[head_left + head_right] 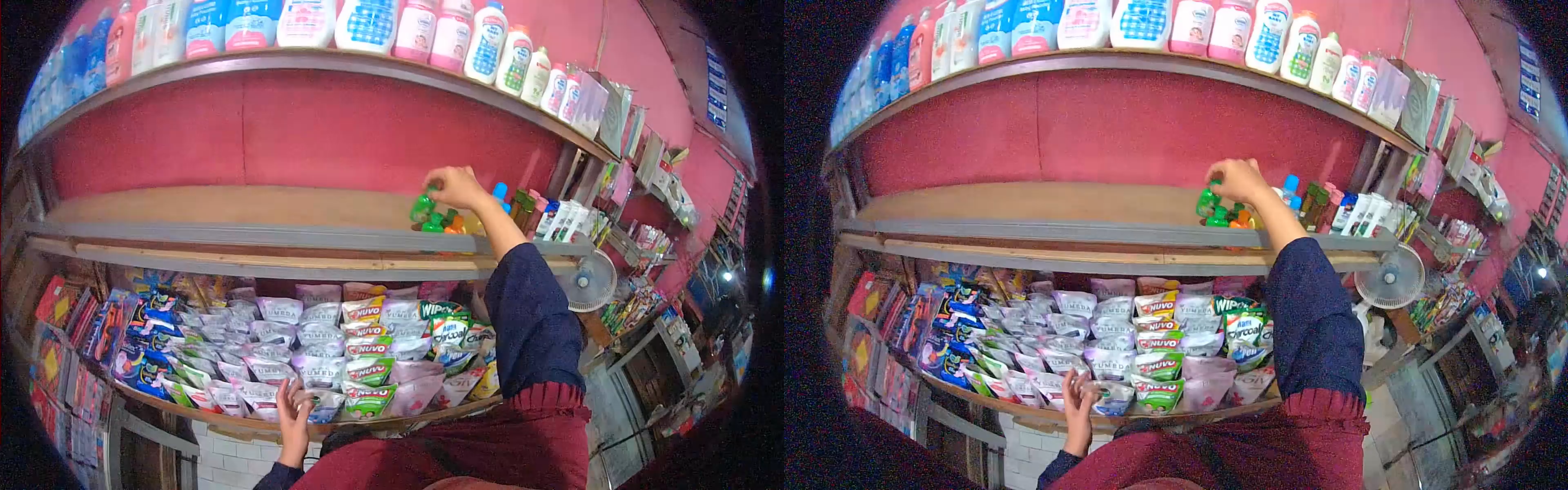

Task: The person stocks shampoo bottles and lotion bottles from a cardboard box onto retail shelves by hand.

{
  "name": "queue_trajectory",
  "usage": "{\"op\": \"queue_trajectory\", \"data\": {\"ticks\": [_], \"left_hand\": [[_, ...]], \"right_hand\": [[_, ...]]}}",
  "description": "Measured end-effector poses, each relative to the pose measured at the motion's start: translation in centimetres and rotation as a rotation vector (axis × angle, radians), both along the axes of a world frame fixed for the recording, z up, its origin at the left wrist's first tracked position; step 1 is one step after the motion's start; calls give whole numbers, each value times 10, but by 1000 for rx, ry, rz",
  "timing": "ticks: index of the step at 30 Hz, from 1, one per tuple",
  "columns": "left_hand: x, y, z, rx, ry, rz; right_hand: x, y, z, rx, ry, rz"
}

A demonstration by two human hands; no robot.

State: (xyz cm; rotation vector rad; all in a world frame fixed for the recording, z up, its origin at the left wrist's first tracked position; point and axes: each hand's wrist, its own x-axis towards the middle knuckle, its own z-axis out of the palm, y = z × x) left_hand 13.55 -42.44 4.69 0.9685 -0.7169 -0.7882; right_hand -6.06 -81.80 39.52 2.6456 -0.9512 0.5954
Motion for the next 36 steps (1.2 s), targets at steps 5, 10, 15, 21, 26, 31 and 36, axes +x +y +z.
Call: {"op": "queue_trajectory", "data": {"ticks": [5, 10, 15, 21, 26, 31, 36], "left_hand": [[6, 18, -14, 59, 23, 39], [14, 14, -4, 40, 6, 43], [21, 13, -7, 74, 12, 40], [25, 10, -7, 74, -16, 25], [27, 10, -2, 70, 10, 10], [30, 7, -8, 59, -25, -19], [23, 12, 4, 74, -34, -27]], "right_hand": [[1, -6, -6, 170, 122, -149], [4, -11, -6, 315, 185, -189], [5, -17, -7, 356, 214, -231], [10, -18, -10, 315, 230, -272], [14, -13, -9, 304, 242, -303], [18, -3, -8, 304, 270, -372], [17, -2, -12, 296, 254, -373]]}}
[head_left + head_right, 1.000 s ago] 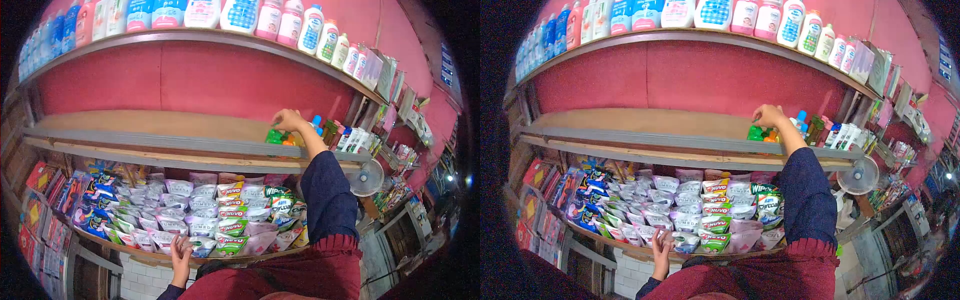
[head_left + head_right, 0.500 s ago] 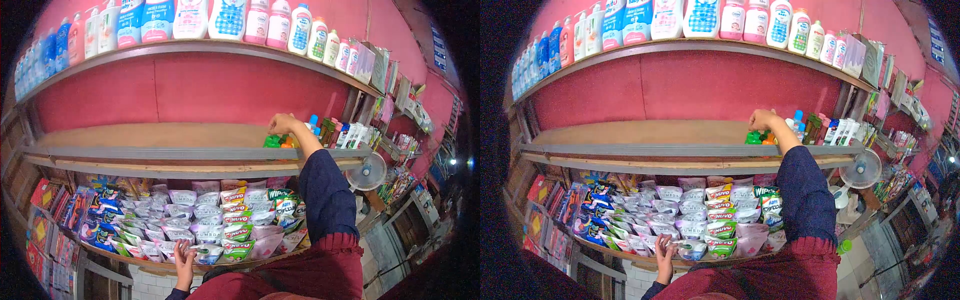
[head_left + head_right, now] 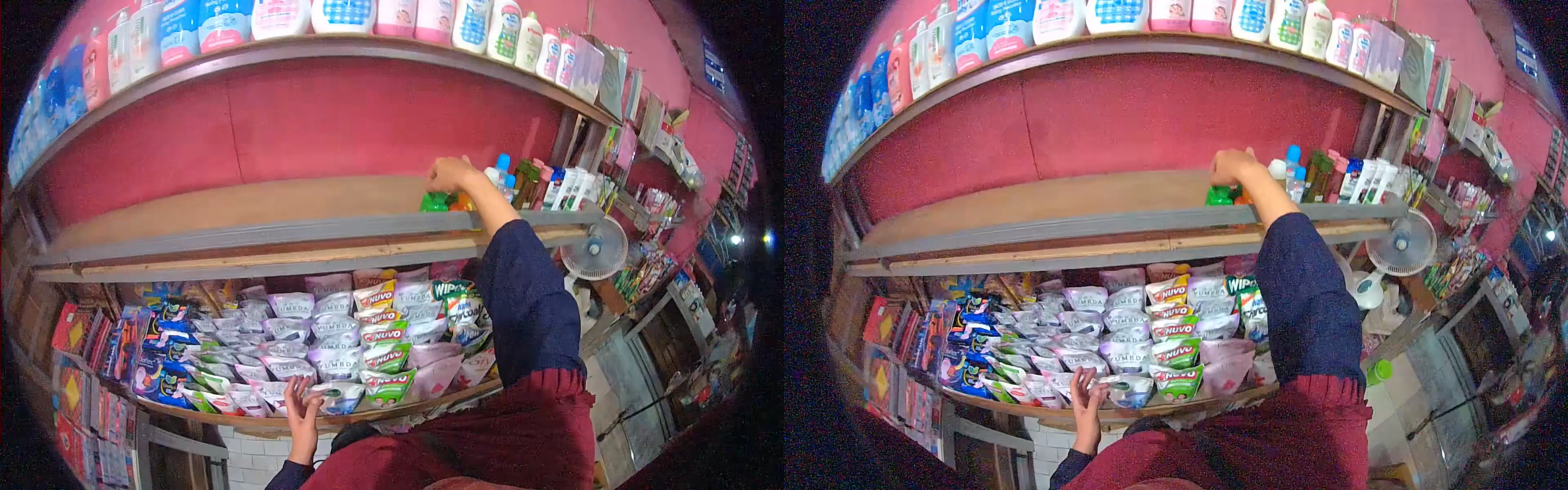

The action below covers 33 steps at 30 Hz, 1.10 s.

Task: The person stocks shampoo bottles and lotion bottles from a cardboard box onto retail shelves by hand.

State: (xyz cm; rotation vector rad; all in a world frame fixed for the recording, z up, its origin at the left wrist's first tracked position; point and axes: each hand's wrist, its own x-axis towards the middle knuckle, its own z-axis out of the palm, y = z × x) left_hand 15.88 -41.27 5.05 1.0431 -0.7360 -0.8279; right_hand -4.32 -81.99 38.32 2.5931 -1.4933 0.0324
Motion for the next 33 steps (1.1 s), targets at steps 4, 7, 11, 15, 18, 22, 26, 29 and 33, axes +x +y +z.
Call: {"op": "queue_trajectory", "data": {"ticks": [4, 7, 11, 15, 18, 22, 26, 29, 33], "left_hand": [[-4, 14, 6, 13, -28, 0], [-8, 23, 1, 15, -44, 13], [-22, 25, -2, 47, -91, -36], [-54, 14, 0, 54, -118, -210], [-90, 8, 16, 86, -178, -367], [-146, -4, 13, 45, -143, -637], [-205, 7, 20, 30, -71, -993], [-244, 19, 20, 24, -35, -1240], [-281, 40, 19, 42, -63, -1556]], "right_hand": [[-6, 5, -4, -78, -203, 109], [-15, 22, -7, -242, -415, 288], [-40, 100, -27, -429, -720, 519], [-83, 194, -92, -341, -982, 568], [-121, 261, -166, -189, -1095, 451], [-170, 342, -257, 115, -1292, 165], [-230, 425, -279, 168, -1348, -107], [-261, 489, -287, 8, -1478, -363], [-271, 579, -293, -148, -1534, -641]]}}
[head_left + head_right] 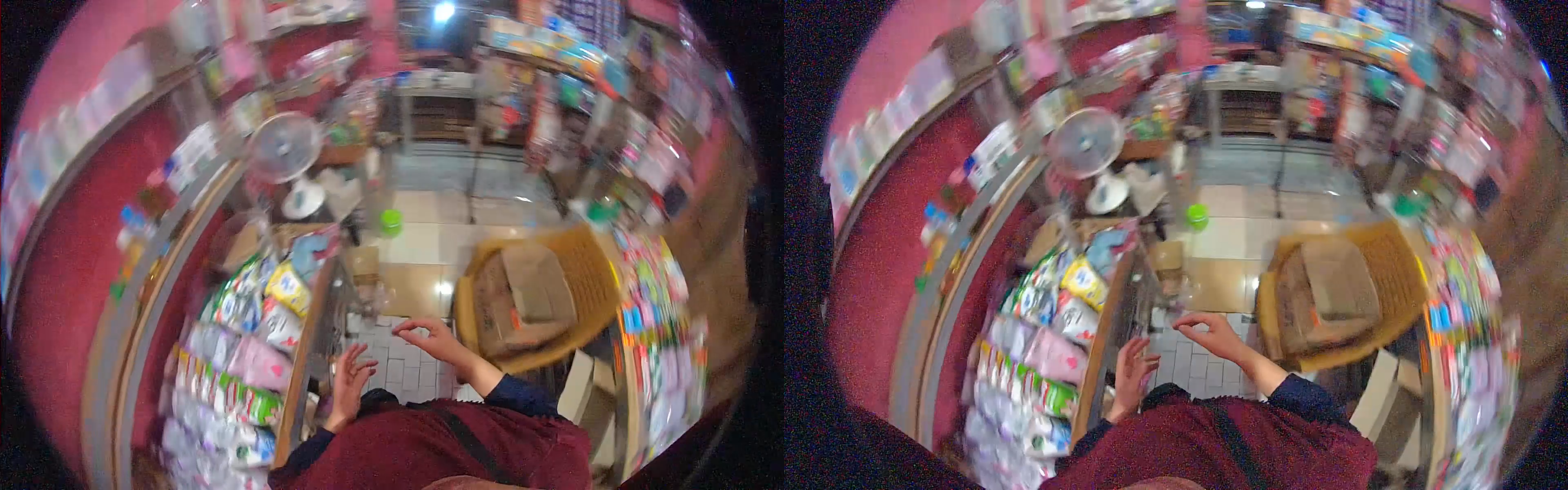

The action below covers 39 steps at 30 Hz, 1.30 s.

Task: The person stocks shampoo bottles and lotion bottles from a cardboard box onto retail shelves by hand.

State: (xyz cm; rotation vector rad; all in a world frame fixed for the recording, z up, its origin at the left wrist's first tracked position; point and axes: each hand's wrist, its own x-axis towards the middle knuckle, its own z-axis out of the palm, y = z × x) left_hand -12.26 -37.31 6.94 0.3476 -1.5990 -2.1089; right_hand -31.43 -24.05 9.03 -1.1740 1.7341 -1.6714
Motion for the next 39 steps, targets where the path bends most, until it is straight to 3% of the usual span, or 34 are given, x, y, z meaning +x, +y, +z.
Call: {"op": "queue_trajectory", "data": {"ticks": [3, 8, 13, 16, 19, 20, 23, 29, 31, 39], "left_hand": [[-11, 6, -10, -81, -25, -242], [12, 16, -18, -203, -27, -513], [79, 35, -39, -102, -73, -642], [117, 45, -63, 22, -164, -771], [139, 55, -62, 24, -217, -938], [140, 60, -57, -3, -215, -1000], [140, 80, -31, -161, -135, -1042], [142, 123, -12, -230, 12, -1061], [154, 142, -16, -204, -96, -1088], [180, 270, -24, -188, -189, -1180]], "right_hand": [[15, 57, -25, -33, 23, -239], [115, 125, -80, 11, -262, -634], [257, 126, -127, -163, -453, -632], [310, 130, -132, -9, -582, -600], [340, 130, -131, -176, -511, -785], [348, 135, -127, -122, -472, -808], [372, 153, -90, 28, -380, -870], [398, 180, -118, -176, -402, -942], [405, 195, -114, -186, -393, -964], [452, 336, -122, -29, -279, -1122]]}}
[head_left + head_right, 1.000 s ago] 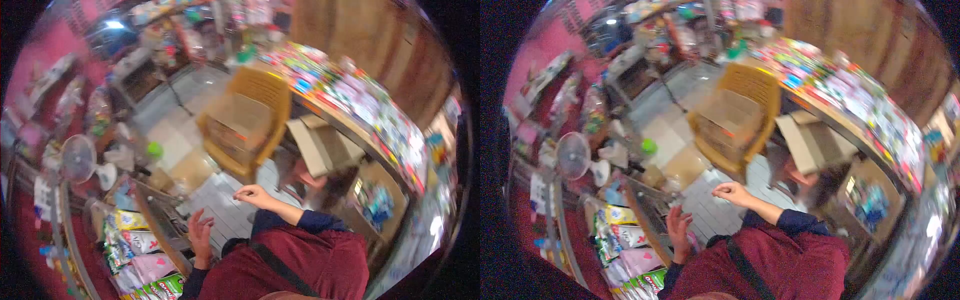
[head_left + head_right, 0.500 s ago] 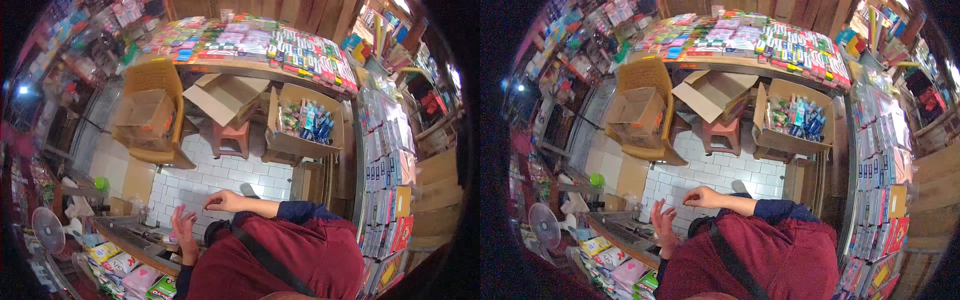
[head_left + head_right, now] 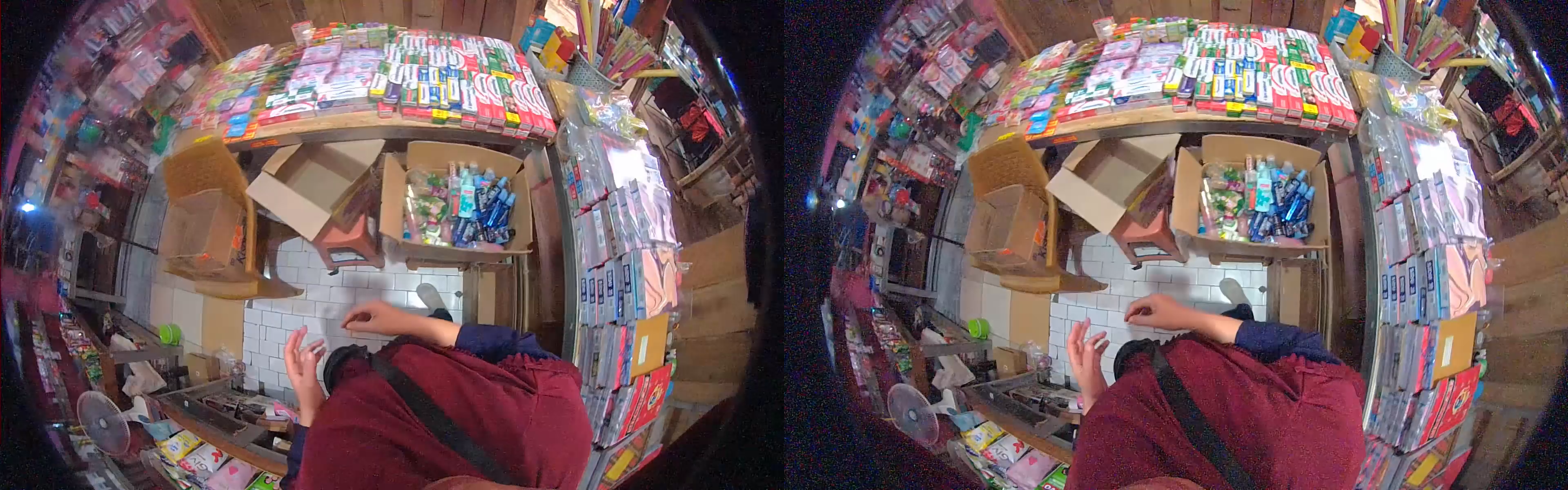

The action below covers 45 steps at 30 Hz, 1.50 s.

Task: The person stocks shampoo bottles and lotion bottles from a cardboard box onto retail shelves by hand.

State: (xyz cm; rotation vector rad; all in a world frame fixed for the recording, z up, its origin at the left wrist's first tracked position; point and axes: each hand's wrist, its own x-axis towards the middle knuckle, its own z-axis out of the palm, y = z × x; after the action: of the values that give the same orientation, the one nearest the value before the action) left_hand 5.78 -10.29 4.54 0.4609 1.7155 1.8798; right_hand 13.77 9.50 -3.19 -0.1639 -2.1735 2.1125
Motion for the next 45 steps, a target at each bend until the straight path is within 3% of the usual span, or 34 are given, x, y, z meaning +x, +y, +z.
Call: {"op": "queue_trajectory", "data": {"ticks": [3, 5, 6, 7, 9, 11, 17, 18, 25, 30, 33, 35, 37, 40, 41, 42, 44, 45], "left_hand": [[10, 69, 18, 1, 31, -22], [16, 109, 22, 2, 54, -77], [19, 128, 23, -13, 37, -89], [21, 145, 24, -26, 38, -89], [27, 174, 28, -49, 38, -81], [31, 195, 24, -52, 32, -55], [37, 229, 25, -168, 12, -22], [37, 232, 27, -182, 18, -13], [39, 254, 23, -195, -9, -15], [41, 278, 19, -209, -38, -110], [41, 291, 12, -226, -57, -175], [40, 298, 4, -264, 6, -233], [44, 307, 1, -354, 133, -334], [46, 323, 2, -489, 451, -511], [44, 323, 1, -496, 347, -557], [41, 320, 0, -505, 243, -600], [30, 306, -11, -565, -107, -692], [32, 303, -10, -540, -157, -651]], "right_hand": [[29, 90, -34, 178, -48, -155], [48, 168, -50, 488, 10, -406], [60, 208, -35, 400, -148, -474], [68, 239, -53, 315, -228, -699], [90, 307, -73, 534, -140, -897], [103, 356, -92, 448, -281, -939], [101, 410, -142, 804, -524, -727], [101, 412, -140, 729, -624, -648], [109, 417, -157, 758, -468, -646], [120, 400, -146, 615, -425, -611], [124, 373, -136, 549, -257, -705], [119, 356, -98, 412, -182, -723], [111, 339, -63, 205, -93, -696], [94, 319, -19, -302, 49, -395], [83, 311, -9, -510, 187, -317], [79, 303, 3, -695, 103, -260], [64, 294, 0, -631, 134, -209], [59, 295, 1, -610, 110, -144]]}}
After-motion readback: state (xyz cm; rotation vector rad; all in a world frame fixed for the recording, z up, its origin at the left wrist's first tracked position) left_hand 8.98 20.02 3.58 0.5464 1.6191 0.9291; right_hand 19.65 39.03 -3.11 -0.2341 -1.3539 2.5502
